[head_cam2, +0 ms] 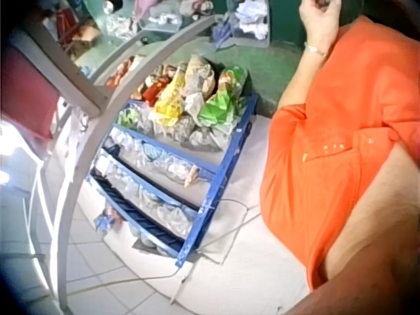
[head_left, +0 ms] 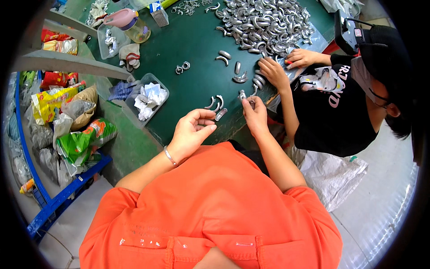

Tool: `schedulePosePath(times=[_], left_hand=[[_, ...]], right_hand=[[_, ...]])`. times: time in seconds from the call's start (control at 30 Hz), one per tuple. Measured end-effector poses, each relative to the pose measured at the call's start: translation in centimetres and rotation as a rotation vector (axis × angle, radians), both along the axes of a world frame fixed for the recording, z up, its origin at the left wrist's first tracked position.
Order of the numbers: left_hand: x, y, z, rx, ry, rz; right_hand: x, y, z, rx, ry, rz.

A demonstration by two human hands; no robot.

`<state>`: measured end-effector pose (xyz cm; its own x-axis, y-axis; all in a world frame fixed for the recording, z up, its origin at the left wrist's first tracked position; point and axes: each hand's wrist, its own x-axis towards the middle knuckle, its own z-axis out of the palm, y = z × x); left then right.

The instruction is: The person picks up small, curved metal hooks from a large pile on a green table and inspects them by hand. They rotate the hooks to examine the surface and shape, occasionally placing them back on the table or holding them in a cluster.

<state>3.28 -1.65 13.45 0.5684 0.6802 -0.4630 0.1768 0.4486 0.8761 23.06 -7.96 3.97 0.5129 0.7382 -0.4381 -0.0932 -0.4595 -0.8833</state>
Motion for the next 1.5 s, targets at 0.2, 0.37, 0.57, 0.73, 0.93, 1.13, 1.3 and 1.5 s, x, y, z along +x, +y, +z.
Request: schedulePosePath(times=[0.2,0.37,0.57,0.73,0.93,1.13,1.3,1.5], left_hand=[[-0.4,0.0,-0.1,-0.032,-0.002,-0.01],[-0.9,0.4,0.1,-0.026,0.033,0.028],[-1.5,0.8,-0.5,-0.037,0.01,0.07],[-1.8,1.2,-0.4,-0.037,-0.001,0.092],[-1.9,1.3,-0.4,-0.035,0.007,0.104],[-1.8,1.3,-0.7,-0.034,-0.013,0.11],[-0.6,1.5,-0.4,-0.05,-0.082,0.14],[0.2,1.6,1.1,-0.112,-0.089,0.123]], right_hand=[[0.6,2.8,-2.1,0.02,0.1,-0.084],[3.0,5.7,-0.9,0.102,0.492,-0.248],[10.5,11.5,-5.0,0.011,-0.103,-0.166],[14.4,15.0,-8.7,-0.267,-0.627,-0.143],[14.9,14.6,-9.8,-0.428,-0.668,-0.054],[10.7,11.4,-4.9,0.024,-0.24,-0.247],[1.8,7.2,3.0,0.12,-0.106,0.173],[-4.1,3.5,8.3,0.44,-0.194,0.348]])
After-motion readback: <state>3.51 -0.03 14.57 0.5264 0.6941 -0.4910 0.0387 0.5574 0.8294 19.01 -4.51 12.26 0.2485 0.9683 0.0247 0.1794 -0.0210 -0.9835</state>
